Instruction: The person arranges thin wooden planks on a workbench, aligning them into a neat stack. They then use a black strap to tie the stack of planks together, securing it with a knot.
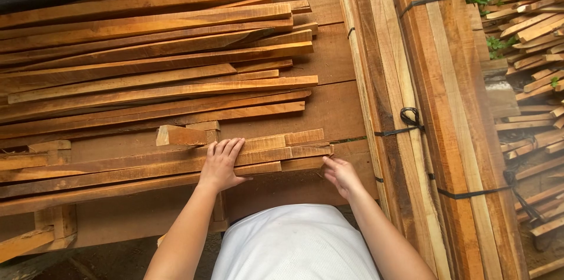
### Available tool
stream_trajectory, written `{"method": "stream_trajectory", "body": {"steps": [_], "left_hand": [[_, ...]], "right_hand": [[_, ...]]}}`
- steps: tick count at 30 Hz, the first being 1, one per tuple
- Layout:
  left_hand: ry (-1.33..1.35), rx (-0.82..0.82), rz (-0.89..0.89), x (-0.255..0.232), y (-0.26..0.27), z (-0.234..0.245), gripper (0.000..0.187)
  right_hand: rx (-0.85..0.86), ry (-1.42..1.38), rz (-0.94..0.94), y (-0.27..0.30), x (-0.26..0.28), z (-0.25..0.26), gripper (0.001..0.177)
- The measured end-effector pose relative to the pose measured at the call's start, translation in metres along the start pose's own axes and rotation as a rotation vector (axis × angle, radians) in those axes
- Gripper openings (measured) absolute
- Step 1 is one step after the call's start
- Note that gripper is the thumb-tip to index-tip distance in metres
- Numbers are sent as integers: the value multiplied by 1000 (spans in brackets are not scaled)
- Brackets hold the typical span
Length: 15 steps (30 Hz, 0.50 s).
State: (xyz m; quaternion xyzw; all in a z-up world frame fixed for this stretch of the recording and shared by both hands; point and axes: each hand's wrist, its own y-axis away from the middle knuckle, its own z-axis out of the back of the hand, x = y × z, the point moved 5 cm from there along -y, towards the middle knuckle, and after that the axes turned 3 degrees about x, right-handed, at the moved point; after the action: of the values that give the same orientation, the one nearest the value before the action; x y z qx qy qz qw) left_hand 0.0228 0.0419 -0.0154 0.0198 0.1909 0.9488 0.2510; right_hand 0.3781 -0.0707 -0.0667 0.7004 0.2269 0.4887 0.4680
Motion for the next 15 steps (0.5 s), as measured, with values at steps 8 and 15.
{"method": "stream_trajectory", "body": {"steps": [8, 15], "left_hand": [[7, 49, -31, 1, -2, 11, 130], [-35, 54, -37, -1, -1, 13, 128]], "right_hand": [[81, 24, 8, -7, -20, -30, 77], [289, -196, -63, -4, -34, -54, 105]]}}
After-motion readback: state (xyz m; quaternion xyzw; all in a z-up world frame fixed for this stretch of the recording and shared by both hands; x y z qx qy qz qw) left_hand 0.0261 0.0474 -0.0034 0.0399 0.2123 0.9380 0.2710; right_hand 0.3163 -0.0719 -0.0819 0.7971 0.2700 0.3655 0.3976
